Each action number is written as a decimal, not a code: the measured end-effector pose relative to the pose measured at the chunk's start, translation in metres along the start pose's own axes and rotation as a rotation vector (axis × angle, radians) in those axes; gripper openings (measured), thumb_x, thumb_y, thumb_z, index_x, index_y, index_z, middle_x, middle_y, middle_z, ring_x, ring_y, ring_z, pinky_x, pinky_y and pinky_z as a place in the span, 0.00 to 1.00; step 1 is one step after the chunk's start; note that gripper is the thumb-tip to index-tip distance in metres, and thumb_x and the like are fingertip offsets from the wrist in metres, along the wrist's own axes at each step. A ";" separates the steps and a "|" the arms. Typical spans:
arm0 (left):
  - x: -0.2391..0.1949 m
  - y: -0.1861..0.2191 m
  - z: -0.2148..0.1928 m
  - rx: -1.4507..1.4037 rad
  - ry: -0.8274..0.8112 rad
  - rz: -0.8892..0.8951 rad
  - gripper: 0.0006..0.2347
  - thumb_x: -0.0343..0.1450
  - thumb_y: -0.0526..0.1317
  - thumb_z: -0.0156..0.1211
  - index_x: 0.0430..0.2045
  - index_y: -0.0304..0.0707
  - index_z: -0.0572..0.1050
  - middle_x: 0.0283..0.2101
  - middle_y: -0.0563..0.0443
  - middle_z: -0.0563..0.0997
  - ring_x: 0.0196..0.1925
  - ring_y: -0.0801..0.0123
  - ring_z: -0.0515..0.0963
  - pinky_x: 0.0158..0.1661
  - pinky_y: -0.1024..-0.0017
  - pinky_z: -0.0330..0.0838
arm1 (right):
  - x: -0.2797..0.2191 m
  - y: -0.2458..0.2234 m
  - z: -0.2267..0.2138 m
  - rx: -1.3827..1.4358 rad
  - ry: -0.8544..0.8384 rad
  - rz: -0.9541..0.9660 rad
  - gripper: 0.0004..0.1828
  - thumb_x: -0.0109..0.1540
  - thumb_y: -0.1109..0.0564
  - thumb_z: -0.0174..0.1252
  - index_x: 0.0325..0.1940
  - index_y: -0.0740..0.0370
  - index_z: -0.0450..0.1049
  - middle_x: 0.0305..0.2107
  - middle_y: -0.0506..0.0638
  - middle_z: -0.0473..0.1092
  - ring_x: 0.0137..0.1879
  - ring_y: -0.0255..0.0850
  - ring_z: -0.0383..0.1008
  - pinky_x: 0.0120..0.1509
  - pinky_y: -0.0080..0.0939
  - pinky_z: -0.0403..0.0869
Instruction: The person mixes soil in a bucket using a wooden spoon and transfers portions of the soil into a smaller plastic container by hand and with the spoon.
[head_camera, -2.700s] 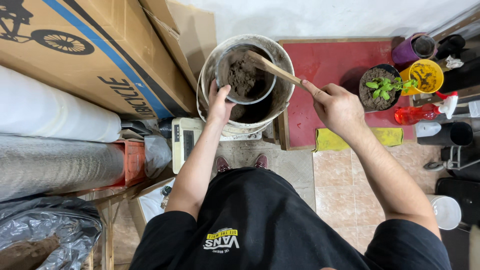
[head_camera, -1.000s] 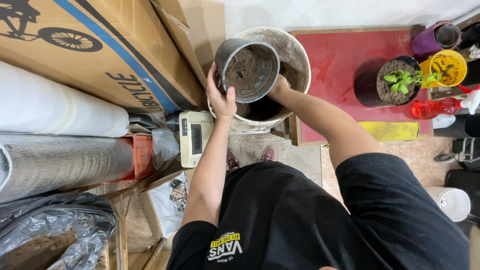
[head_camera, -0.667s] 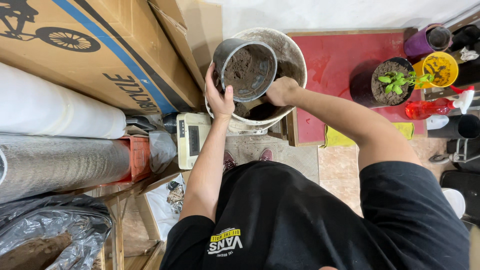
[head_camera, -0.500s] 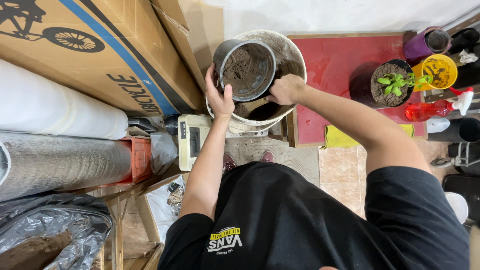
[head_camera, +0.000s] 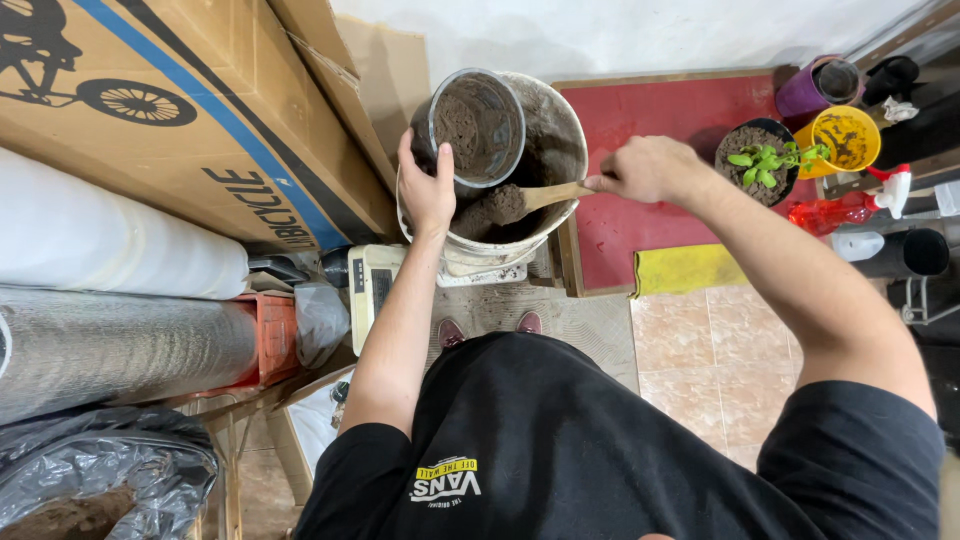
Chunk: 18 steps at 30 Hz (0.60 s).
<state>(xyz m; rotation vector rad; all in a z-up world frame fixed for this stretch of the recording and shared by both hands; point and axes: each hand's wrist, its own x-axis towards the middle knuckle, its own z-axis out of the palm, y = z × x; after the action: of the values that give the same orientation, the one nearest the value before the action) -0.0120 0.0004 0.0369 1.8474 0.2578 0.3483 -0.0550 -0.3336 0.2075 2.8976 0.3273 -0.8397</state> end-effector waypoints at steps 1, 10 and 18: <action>0.000 0.003 0.001 0.002 -0.007 0.001 0.32 0.77 0.58 0.69 0.77 0.51 0.67 0.69 0.29 0.80 0.71 0.34 0.81 0.69 0.46 0.78 | -0.013 0.001 -0.008 0.005 -0.002 0.004 0.39 0.74 0.24 0.46 0.43 0.56 0.87 0.40 0.67 0.85 0.57 0.68 0.86 0.61 0.66 0.83; -0.009 0.042 0.002 -0.008 -0.138 -0.186 0.37 0.73 0.62 0.64 0.76 0.43 0.68 0.78 0.46 0.75 0.81 0.54 0.71 0.77 0.57 0.61 | -0.061 0.004 -0.055 0.151 0.117 0.139 0.33 0.77 0.26 0.49 0.55 0.52 0.87 0.32 0.64 0.82 0.45 0.65 0.83 0.47 0.69 0.78; -0.021 0.075 -0.019 -0.542 -0.398 -0.560 0.45 0.79 0.65 0.63 0.84 0.35 0.50 0.83 0.16 0.46 0.80 0.11 0.56 0.66 0.37 0.81 | -0.026 -0.004 0.035 -0.195 0.817 0.015 0.20 0.79 0.43 0.58 0.76 0.35 0.81 0.28 0.43 0.74 0.35 0.41 0.83 0.39 0.49 0.85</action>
<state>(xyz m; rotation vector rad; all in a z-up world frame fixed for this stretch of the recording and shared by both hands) -0.0386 -0.0127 0.1113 1.2084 0.3506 -0.3145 -0.0956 -0.3404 0.1920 2.8873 0.4108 0.4036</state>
